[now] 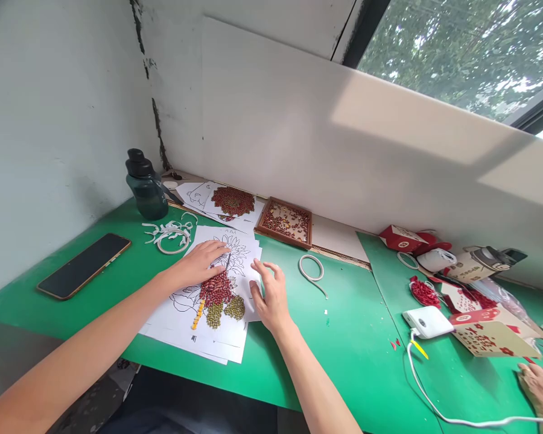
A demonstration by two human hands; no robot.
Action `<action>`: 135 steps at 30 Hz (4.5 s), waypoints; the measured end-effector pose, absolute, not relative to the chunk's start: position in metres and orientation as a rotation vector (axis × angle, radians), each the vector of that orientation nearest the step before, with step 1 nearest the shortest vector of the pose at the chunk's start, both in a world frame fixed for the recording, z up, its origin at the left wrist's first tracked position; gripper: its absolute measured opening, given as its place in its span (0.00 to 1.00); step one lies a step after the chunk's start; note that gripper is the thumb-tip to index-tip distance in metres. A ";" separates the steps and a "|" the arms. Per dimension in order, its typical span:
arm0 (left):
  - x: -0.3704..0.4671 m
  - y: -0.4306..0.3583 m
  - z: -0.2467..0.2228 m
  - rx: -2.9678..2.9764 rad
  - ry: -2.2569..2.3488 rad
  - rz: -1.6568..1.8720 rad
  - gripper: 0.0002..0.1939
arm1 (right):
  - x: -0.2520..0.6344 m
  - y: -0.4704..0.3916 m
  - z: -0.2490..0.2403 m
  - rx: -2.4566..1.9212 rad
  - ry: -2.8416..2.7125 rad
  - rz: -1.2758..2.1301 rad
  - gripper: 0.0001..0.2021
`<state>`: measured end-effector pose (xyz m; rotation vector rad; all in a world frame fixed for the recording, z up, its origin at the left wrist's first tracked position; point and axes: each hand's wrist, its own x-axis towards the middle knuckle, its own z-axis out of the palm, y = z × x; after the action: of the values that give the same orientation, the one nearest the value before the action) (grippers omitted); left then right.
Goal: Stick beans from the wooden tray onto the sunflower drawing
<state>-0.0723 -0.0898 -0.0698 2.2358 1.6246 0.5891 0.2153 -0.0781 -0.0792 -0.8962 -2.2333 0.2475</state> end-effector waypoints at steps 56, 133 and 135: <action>-0.072 -0.093 -0.063 2.204 1.446 0.435 0.42 | 0.236 -0.055 -0.099 -1.260 -2.077 0.435 0.27; -0.069 -0.088 -0.080 2.268 1.538 0.469 0.28 | 0.209 -0.043 -0.057 -0.931 -2.213 -0.051 0.53; -0.067 -0.081 -0.079 2.304 1.531 0.449 0.28 | 0.202 -0.063 -0.064 -0.946 -2.128 0.029 0.53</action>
<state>-0.0671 -0.0813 -0.0785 2.3041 1.5313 0.4487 0.2023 -0.0626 -0.0643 -0.9464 -2.1278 0.0289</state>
